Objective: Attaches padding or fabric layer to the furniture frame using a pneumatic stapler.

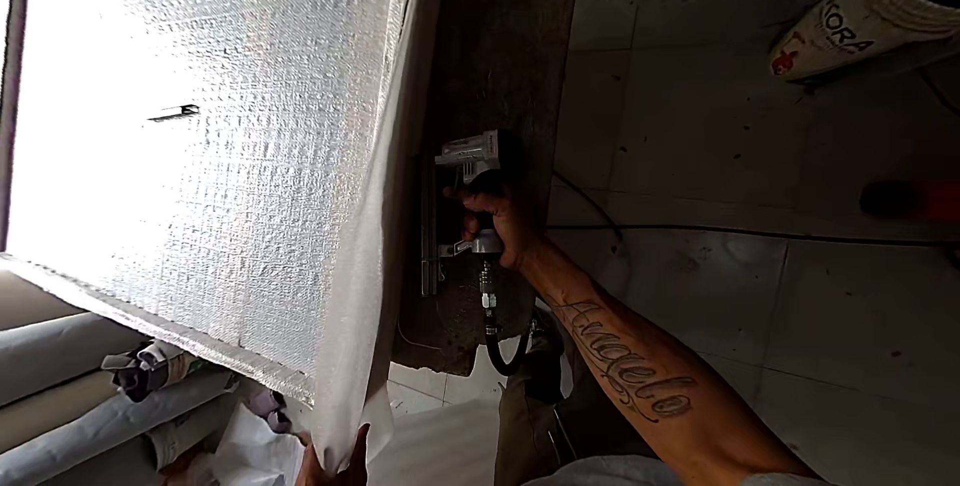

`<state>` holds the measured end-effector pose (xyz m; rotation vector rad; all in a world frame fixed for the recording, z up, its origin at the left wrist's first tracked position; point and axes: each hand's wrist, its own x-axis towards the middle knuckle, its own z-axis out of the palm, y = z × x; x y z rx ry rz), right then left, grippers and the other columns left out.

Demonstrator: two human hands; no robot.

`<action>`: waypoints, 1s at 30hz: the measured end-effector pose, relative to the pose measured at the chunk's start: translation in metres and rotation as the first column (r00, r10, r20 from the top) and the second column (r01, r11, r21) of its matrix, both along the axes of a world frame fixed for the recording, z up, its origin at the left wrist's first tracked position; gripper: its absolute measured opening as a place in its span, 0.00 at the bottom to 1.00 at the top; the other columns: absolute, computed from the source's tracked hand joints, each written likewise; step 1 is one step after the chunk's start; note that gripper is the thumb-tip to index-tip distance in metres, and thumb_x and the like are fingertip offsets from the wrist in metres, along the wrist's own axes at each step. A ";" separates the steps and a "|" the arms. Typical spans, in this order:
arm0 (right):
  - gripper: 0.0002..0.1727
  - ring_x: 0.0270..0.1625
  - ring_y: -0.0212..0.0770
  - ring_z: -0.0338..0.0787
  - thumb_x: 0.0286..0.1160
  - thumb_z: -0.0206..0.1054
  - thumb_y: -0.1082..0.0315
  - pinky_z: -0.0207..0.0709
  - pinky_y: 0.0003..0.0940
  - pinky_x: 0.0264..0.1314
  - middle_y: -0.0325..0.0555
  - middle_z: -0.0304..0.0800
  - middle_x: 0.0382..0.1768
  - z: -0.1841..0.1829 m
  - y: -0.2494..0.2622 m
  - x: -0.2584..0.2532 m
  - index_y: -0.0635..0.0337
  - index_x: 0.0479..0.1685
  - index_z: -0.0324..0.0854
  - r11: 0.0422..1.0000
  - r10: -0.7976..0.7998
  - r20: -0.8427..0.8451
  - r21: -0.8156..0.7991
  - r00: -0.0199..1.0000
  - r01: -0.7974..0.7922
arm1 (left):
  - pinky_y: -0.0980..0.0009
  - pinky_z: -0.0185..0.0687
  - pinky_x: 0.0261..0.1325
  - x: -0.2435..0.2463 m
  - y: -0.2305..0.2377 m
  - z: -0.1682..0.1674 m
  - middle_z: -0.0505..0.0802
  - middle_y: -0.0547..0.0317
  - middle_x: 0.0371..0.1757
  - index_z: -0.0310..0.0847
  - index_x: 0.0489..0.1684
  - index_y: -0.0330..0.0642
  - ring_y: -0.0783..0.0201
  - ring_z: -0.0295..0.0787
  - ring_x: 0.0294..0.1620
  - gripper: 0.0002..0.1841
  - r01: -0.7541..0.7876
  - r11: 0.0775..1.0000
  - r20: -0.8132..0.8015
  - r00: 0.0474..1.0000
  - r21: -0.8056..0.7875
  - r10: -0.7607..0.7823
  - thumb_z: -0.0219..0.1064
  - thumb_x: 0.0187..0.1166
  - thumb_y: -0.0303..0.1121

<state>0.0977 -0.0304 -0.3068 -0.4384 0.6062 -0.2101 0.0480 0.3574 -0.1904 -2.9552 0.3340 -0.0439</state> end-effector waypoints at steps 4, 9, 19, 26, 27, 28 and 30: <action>0.13 0.20 0.39 0.83 0.80 0.61 0.73 0.82 0.33 0.23 0.58 0.89 0.52 -0.003 0.021 -0.004 0.61 0.60 0.74 0.998 -0.026 0.013 0.051 1.000 0.025 | 0.41 0.85 0.35 -0.004 0.003 -0.007 0.95 0.38 0.29 0.90 0.39 0.25 0.40 0.95 0.29 0.26 0.066 0.997 0.079 0.995 0.031 -0.068 0.79 0.63 0.47; 0.15 0.20 0.39 0.83 0.80 0.61 0.73 0.82 0.33 0.23 0.58 0.90 0.54 0.004 0.045 -0.029 0.60 0.63 0.73 0.997 0.001 0.019 0.078 1.000 -0.002 | 0.43 0.85 0.33 -0.002 0.009 -0.012 0.93 0.39 0.25 0.88 0.31 0.27 0.42 0.95 0.28 0.23 0.132 0.990 0.105 0.985 0.046 -0.136 0.77 0.64 0.46; 0.14 0.19 0.38 0.83 0.77 0.62 0.75 0.82 0.32 0.22 0.59 0.91 0.53 0.001 0.128 -0.075 0.60 0.60 0.73 0.995 0.038 0.039 0.087 0.999 -0.041 | 0.47 0.78 0.21 0.004 0.025 -0.022 0.89 0.44 0.18 0.87 0.26 0.30 0.46 0.90 0.19 0.24 0.293 0.956 0.145 0.945 0.028 -0.294 0.70 0.66 0.50; 0.17 0.18 0.37 0.82 0.77 0.61 0.75 0.80 0.31 0.22 0.59 0.91 0.55 -0.005 0.189 -0.114 0.59 0.64 0.71 0.992 0.057 0.076 0.105 0.995 -0.065 | 0.48 0.74 0.20 0.006 0.027 -0.020 0.85 0.47 0.13 0.86 0.29 0.29 0.46 0.86 0.15 0.25 0.305 0.951 0.158 0.942 -0.041 -0.295 0.71 0.66 0.50; 0.17 0.18 0.36 0.81 0.77 0.62 0.74 0.80 0.30 0.22 0.58 0.91 0.55 -0.004 0.199 -0.118 0.58 0.63 0.71 0.993 0.075 0.070 0.090 0.995 -0.081 | 0.47 0.75 0.20 0.006 0.029 -0.020 0.85 0.46 0.14 0.86 0.29 0.29 0.46 0.86 0.16 0.25 0.314 0.948 0.153 0.941 -0.052 -0.303 0.72 0.66 0.49; 0.16 0.17 0.35 0.80 0.76 0.62 0.74 0.79 0.29 0.21 0.55 0.91 0.53 -0.002 0.208 -0.124 0.56 0.62 0.73 0.994 0.086 0.053 0.066 0.995 -0.089 | 0.47 0.74 0.20 0.006 0.031 -0.021 0.85 0.47 0.13 0.86 0.29 0.29 0.46 0.86 0.15 0.24 0.324 0.944 0.149 0.938 -0.058 -0.313 0.72 0.66 0.49; 0.15 0.17 0.35 0.78 0.75 0.62 0.73 0.79 0.29 0.20 0.53 0.89 0.48 -0.003 0.222 -0.132 0.55 0.60 0.74 0.996 0.077 0.054 0.042 0.996 -0.079 | 0.47 0.74 0.21 0.006 0.032 -0.021 0.84 0.47 0.14 0.86 0.31 0.29 0.45 0.85 0.15 0.23 0.334 0.940 0.124 0.938 -0.068 -0.324 0.73 0.67 0.48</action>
